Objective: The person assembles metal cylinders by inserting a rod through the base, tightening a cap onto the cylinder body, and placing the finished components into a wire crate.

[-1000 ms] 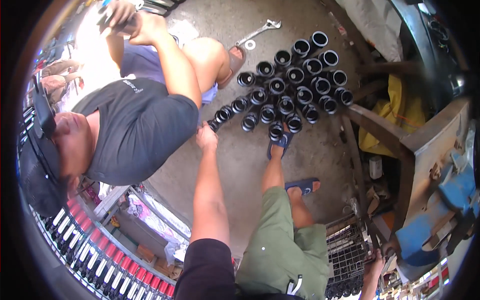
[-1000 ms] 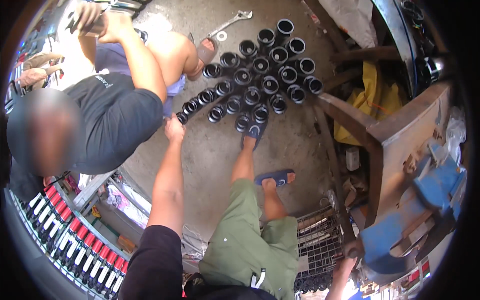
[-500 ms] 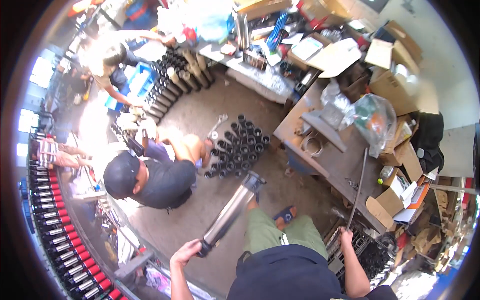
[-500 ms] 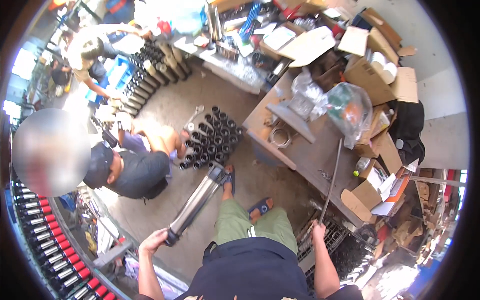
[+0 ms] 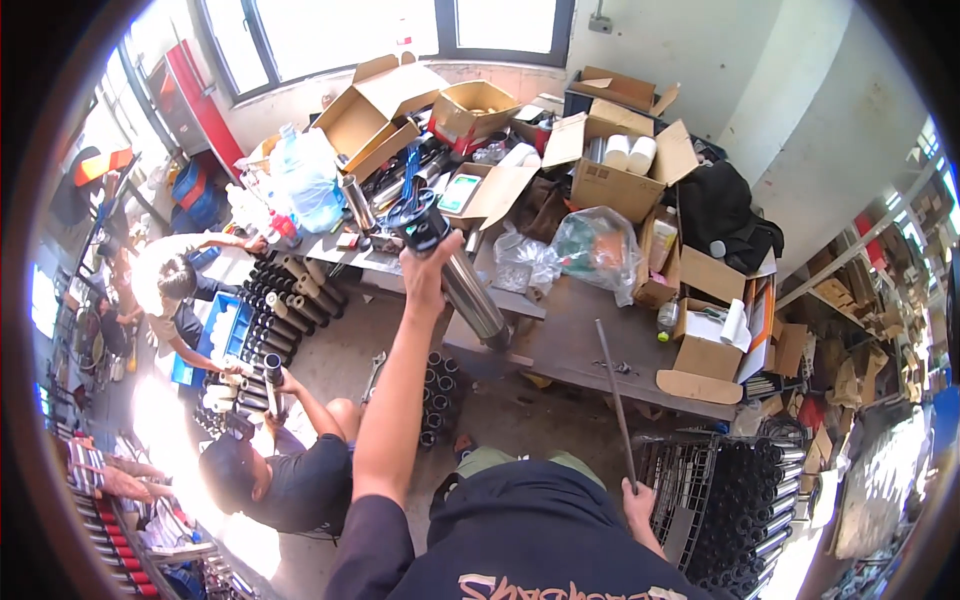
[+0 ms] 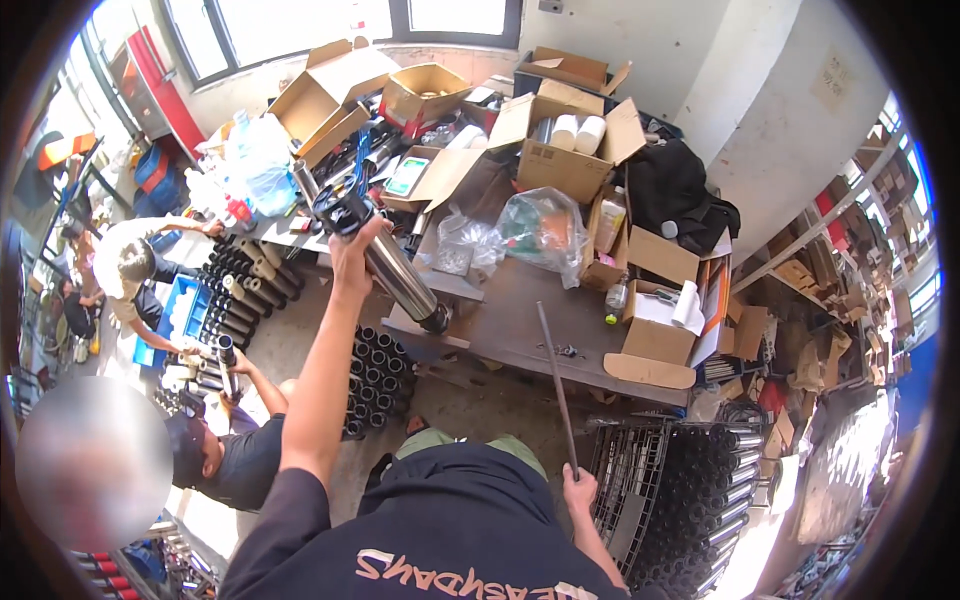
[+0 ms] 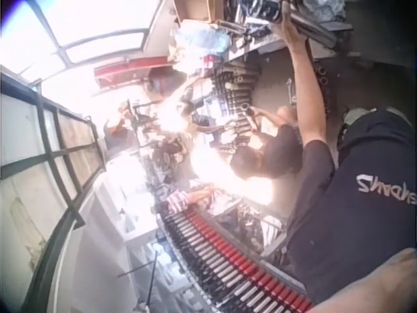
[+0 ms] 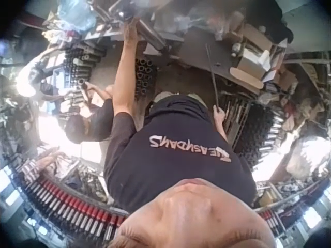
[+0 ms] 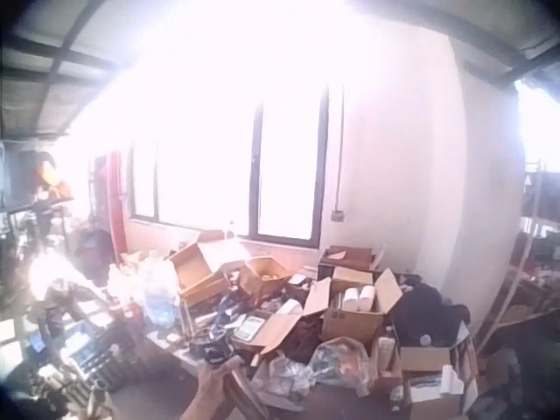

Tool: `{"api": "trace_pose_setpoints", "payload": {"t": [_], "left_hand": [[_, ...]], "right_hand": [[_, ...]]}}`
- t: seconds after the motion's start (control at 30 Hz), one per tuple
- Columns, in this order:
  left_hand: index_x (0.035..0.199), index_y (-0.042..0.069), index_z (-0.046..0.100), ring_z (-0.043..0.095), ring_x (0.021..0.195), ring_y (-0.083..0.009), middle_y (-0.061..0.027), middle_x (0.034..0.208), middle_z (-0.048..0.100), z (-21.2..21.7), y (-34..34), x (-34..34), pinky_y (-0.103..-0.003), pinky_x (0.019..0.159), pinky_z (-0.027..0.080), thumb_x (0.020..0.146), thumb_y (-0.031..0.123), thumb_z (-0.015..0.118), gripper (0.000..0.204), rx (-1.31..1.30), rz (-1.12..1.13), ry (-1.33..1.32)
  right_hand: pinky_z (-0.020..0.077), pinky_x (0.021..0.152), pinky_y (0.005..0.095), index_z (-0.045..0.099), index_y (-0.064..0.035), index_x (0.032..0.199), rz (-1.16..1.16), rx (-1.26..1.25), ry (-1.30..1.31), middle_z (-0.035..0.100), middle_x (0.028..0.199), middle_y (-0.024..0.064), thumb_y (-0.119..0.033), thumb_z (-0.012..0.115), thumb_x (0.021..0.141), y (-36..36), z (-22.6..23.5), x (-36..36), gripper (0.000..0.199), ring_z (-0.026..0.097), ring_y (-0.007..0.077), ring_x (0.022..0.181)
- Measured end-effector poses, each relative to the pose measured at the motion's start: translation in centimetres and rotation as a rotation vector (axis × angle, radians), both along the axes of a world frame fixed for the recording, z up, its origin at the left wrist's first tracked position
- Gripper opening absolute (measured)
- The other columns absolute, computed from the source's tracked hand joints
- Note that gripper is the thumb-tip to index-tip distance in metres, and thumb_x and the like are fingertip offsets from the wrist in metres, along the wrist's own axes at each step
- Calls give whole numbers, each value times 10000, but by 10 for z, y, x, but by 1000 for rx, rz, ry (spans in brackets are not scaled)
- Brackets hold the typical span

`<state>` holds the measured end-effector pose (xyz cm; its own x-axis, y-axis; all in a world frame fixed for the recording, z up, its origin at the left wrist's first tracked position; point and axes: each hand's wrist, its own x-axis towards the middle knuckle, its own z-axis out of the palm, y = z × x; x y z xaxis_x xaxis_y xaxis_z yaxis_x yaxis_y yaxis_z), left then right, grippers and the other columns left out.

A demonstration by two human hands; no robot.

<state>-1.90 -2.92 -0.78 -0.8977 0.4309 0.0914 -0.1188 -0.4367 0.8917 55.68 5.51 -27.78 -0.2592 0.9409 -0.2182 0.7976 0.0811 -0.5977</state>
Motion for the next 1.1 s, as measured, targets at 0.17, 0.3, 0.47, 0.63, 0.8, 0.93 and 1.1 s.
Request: {"api": "trace_pose_setpoints", "payload": {"t": [0.17,0.3,0.47,0.63,0.8,0.93,1.1], "left_hand": [[879,58,691,561,579,-110,11,751,625,-19,35,-40,-268,529,421,704,245,866,310,-330,-38,23],[897,48,704,589,705,-114,-5,832,670,-12,61,-34,-283,654,469,671,206,898,337,-368,8,66],[947,6,675,629,819,-141,-55,914,704,-41,86,-18,-314,800,506,679,139,916,385,-375,224,232],[1088,-62,523,498,1037,-409,-222,1034,534,-42,80,23,-497,933,398,635,365,935,748,-506,943,782],[1103,-50,572,650,914,-251,-150,1017,667,-55,52,78,-372,855,513,667,124,866,554,-334,667,437],[985,18,651,640,818,-110,-16,890,692,-45,33,47,-298,788,530,595,21,831,430,-236,-15,376],[1060,74,649,609,943,-136,1,986,664,-28,32,-18,-320,883,497,499,-36,808,594,-205,-823,428]], "right_hand": [[391,505,421,580,-8,644,-23,75,78,511,523,156,-377,706,870,-48,9,-2,451,502,232,461],[387,503,434,567,-4,650,-41,90,111,504,532,176,-373,706,870,-59,23,-19,452,506,301,461],[357,481,409,546,8,647,2,120,203,473,520,172,-257,711,884,-55,63,-48,392,459,263,438],[344,473,384,535,14,645,59,121,228,433,504,132,-249,704,887,-46,106,-66,395,411,198,442],[326,466,358,544,12,644,135,92,222,423,496,96,-208,696,886,-35,132,-70,361,397,141,456],[321,466,338,576,10,674,196,113,214,414,500,73,-193,697,882,-9,157,-68,315,408,117,466],[445,517,358,682,-19,746,360,238,126,576,570,139,-231,723,827,81,193,-78,230,585,228,497]]}}
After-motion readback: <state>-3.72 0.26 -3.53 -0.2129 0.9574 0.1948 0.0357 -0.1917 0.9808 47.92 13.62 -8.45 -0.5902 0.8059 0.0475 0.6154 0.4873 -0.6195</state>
